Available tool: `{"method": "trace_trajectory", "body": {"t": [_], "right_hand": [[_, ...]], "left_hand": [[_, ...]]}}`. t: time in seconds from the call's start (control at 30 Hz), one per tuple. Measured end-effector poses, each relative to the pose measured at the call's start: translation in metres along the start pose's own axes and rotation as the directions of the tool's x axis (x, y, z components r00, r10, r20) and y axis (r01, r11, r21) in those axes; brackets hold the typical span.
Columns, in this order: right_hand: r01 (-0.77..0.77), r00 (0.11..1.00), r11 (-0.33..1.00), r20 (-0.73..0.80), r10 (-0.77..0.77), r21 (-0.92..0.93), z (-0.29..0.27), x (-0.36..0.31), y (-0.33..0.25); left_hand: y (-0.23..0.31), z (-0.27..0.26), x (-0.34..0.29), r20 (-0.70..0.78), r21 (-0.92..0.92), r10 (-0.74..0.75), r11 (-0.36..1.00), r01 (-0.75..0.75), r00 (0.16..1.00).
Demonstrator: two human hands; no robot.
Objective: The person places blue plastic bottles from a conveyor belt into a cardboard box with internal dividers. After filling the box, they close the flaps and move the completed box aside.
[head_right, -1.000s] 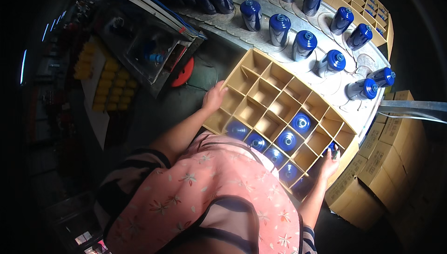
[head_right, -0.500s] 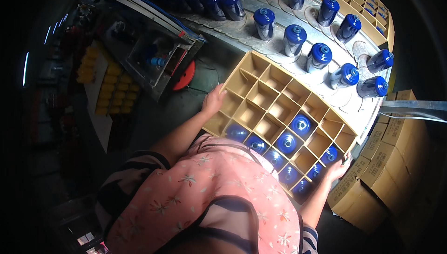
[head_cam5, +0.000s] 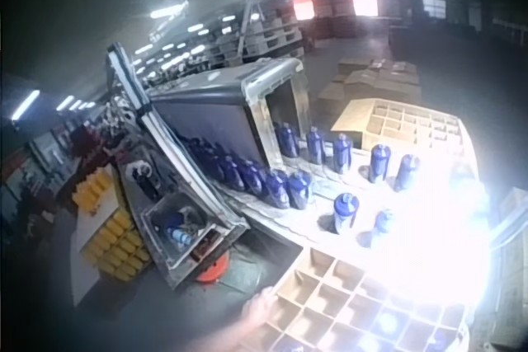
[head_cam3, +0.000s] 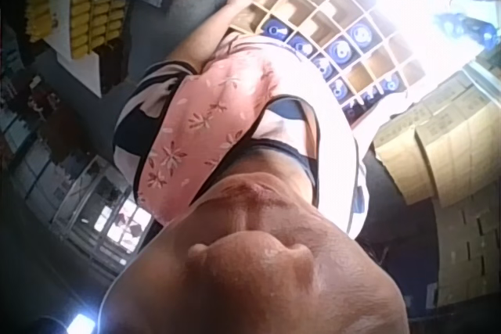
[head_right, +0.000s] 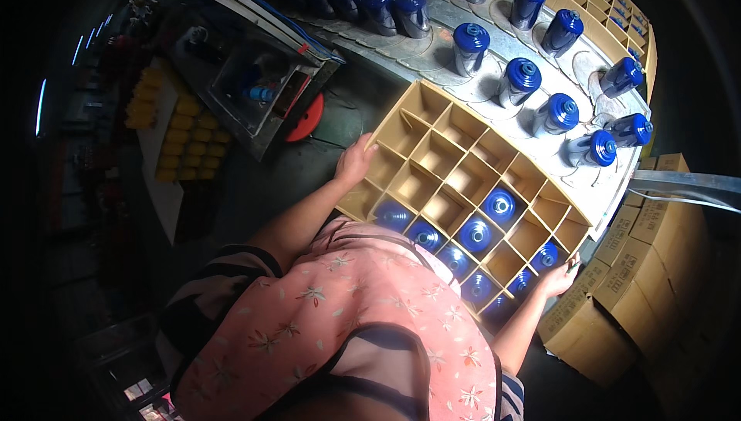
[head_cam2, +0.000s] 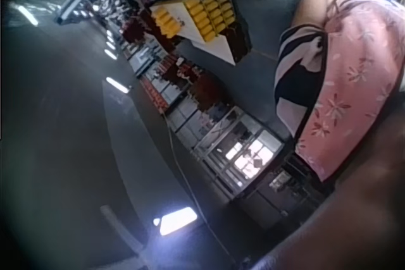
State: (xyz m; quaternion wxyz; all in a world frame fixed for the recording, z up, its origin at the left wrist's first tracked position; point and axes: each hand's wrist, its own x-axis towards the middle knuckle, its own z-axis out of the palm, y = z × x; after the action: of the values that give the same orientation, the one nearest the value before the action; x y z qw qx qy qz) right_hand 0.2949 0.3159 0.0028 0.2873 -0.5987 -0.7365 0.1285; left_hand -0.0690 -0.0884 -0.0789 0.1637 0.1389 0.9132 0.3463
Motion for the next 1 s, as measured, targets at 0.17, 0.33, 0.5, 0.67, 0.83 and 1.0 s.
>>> {"method": "trace_trajectory", "body": {"t": [0.17, 0.33, 0.5, 0.67, 0.83, 1.0], "right_hand": [[-0.048, 0.999, 0.999, 0.009, 0.048, -0.018, 0.0018, -0.0011, -0.0002], [-0.046, 0.999, 0.999, 0.017, 0.046, 0.005, 0.0017, -0.0038, -0.0017], [-0.067, 0.997, 0.998, 0.033, 0.067, -0.022, 0.0024, -0.0032, 0.0033], [-0.07, 0.997, 0.997, 0.027, 0.071, -0.035, 0.0037, -0.0006, 0.0052], [-0.082, 0.995, 0.996, 0.046, 0.083, -0.04, 0.0015, 0.0007, 0.0004], [-0.054, 0.997, 0.999, 0.056, 0.055, -0.004, 0.001, 0.0029, 0.0004]], "left_hand": [[-0.0051, 0.0013, 0.0011, -0.006, -0.016, 0.01, 1.0, -0.01, 1.0], [-0.0058, 0.002, 0.0017, 0.022, -0.015, -0.019, 1.0, 0.02, 1.0], [-0.0047, 0.0012, 0.0022, 0.017, -0.01, -0.021, 1.0, 0.021, 1.0], [-0.0019, 0.0, 0.0019, 0.033, 0.001, -0.039, 0.999, 0.039, 0.999], [0.0008, 0.001, 0.0023, 0.034, -0.004, -0.034, 0.999, 0.034, 0.999], [0.0023, 0.0011, 0.0015, 0.04, -0.014, -0.041, 0.999, 0.042, 0.998]]}}
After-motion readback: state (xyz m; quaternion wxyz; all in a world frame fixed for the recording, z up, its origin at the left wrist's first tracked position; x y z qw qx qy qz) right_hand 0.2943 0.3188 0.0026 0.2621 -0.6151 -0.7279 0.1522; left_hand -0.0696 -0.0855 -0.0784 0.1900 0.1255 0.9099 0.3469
